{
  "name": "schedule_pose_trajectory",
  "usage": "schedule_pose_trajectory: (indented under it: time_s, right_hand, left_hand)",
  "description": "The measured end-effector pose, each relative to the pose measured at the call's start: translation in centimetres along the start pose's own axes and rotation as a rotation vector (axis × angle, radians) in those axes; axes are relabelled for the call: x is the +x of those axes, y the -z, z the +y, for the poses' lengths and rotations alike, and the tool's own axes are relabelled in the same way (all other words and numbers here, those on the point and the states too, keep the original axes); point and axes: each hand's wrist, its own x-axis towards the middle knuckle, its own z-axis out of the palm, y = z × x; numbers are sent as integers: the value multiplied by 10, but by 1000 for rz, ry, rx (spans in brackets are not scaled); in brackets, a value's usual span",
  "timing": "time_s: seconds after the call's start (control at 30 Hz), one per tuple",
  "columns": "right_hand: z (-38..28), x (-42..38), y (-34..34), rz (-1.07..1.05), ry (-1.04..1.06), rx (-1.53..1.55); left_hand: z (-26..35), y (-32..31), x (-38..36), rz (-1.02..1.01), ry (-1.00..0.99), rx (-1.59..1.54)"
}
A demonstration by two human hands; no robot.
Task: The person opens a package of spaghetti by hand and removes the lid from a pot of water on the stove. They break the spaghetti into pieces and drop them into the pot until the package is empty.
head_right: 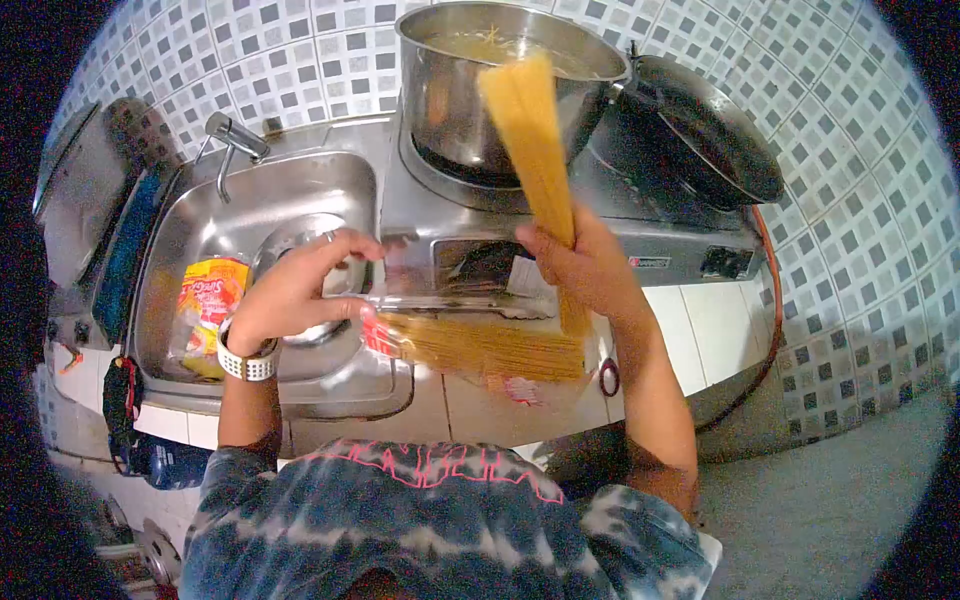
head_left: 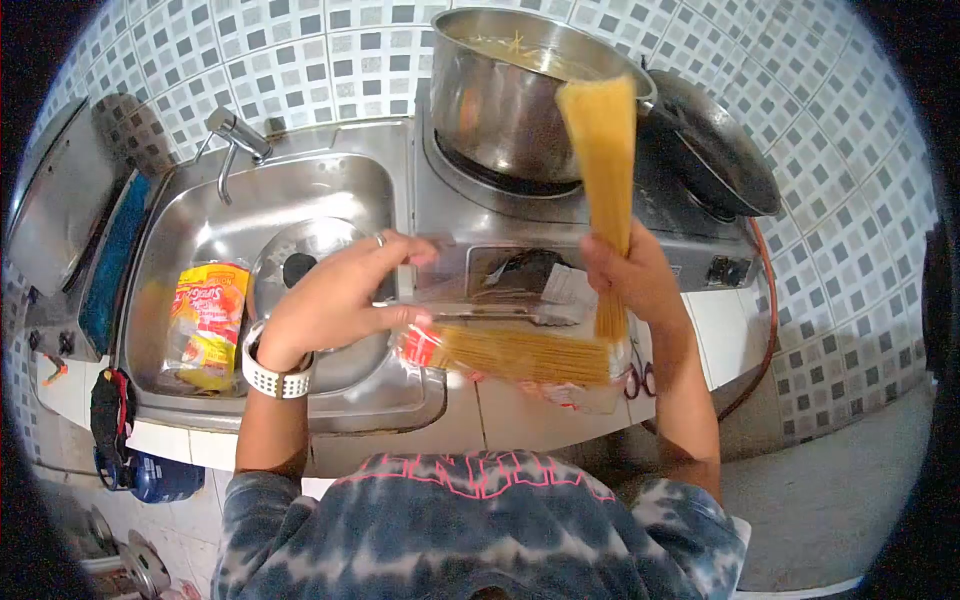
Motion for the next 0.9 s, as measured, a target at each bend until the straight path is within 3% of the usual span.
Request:
schedule_pose_trajectory:
  time_s: [0.07,0.17,0.27,0.33,0.4,0.5,0.67,0.77,0.83,0.9]
  right_hand:
    - [-14,4,3,25,-14,72]
    - [-31,16,2,-30,32,-64]
    - [-27,28,-10,-129,277,-304]
    - [-38,24,-21,-169,479,-494]
    - [-44,21,-25,-188,418,-611]
    - [-59,20,-25,-202,247,-720]
    - [-70,20,-14,-218,194,-1005]
    - [-74,4,11,-10,346,-814]
    - [-66,0,36,264,561,-561]
    - [-59,3,55,560,642,-91]
  left_hand:
    - [12,3,14,67,-53,152]
    - [51,1,41,362,-427,372]
    - [74,-2,69,416,-568,837]
    - [64,-8,84,383,-630,874]
    - [55,-11,96,362,-680,937]
    - [50,-10,97,119,-465,808]
    - [40,-13,99,231,-387,766]
    - [30,-6,94,238,-253,748]
    - [23,0,93,269,-191,725]
    - [21,4,92,309,-156,687]
